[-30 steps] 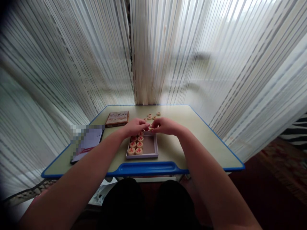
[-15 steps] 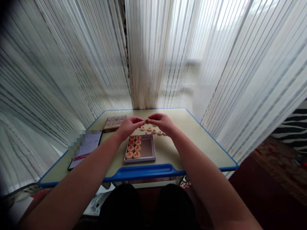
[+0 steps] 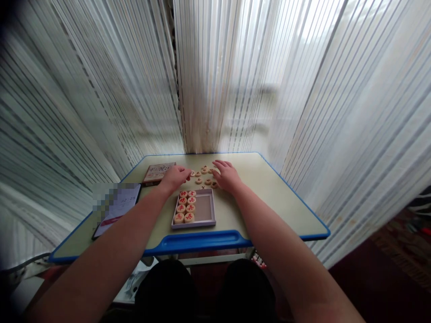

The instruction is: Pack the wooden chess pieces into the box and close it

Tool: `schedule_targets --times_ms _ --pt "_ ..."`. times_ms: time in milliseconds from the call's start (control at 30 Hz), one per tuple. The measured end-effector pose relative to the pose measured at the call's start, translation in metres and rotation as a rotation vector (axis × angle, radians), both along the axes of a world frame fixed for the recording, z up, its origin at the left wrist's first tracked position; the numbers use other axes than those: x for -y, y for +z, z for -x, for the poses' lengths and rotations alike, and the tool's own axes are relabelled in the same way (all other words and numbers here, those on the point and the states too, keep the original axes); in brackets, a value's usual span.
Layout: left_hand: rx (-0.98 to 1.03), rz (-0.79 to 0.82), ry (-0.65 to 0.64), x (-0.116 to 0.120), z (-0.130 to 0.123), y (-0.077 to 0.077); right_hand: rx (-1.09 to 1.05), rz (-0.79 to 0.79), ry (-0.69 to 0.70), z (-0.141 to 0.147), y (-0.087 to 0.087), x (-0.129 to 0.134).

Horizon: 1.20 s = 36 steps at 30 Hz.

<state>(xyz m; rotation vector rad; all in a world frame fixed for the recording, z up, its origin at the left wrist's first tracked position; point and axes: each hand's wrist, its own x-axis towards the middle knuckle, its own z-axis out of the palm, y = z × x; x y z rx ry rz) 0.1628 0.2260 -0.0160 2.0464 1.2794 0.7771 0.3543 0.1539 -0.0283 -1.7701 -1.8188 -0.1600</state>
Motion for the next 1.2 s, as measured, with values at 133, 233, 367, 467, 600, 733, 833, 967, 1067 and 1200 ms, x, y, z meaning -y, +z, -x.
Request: schedule_targets --times_ms 133,233,367,467,600,733,833,967,1067,1200 --pt "-0.135 0.065 -0.055 -0.008 0.003 -0.006 0.113 0.264 -0.022 0.002 -0.004 -0.001" --pt "-0.194 0.044 -0.115 -0.010 0.002 -0.010 0.176 0.288 -0.054 0.007 0.000 0.001" --pt "-0.198 0.065 -0.212 -0.011 0.001 -0.013 0.202 0.260 -0.051 0.005 0.002 0.001" --pt "-0.221 0.045 -0.217 -0.010 0.003 -0.015 0.181 0.278 -0.092 -0.002 0.001 -0.001" --pt "-0.244 0.018 -0.207 -0.009 0.004 -0.016 0.134 0.253 -0.118 -0.005 0.003 -0.001" --pt "-0.237 0.018 -0.195 -0.009 0.003 -0.016 0.117 0.172 0.037 0.005 0.008 0.004" --pt "-0.228 0.026 -0.194 -0.011 0.003 -0.016 0.117 0.187 0.160 0.010 0.010 0.008" --pt "-0.246 0.027 -0.208 -0.012 0.003 -0.017 0.100 0.205 0.131 0.008 0.009 0.006" --pt "-0.262 0.012 -0.203 -0.011 0.002 -0.018 0.078 0.178 0.042 0.004 0.011 0.004" --pt "-0.264 -0.061 -0.169 -0.010 0.002 -0.017 0.066 0.234 -0.041 0.003 0.017 0.008"
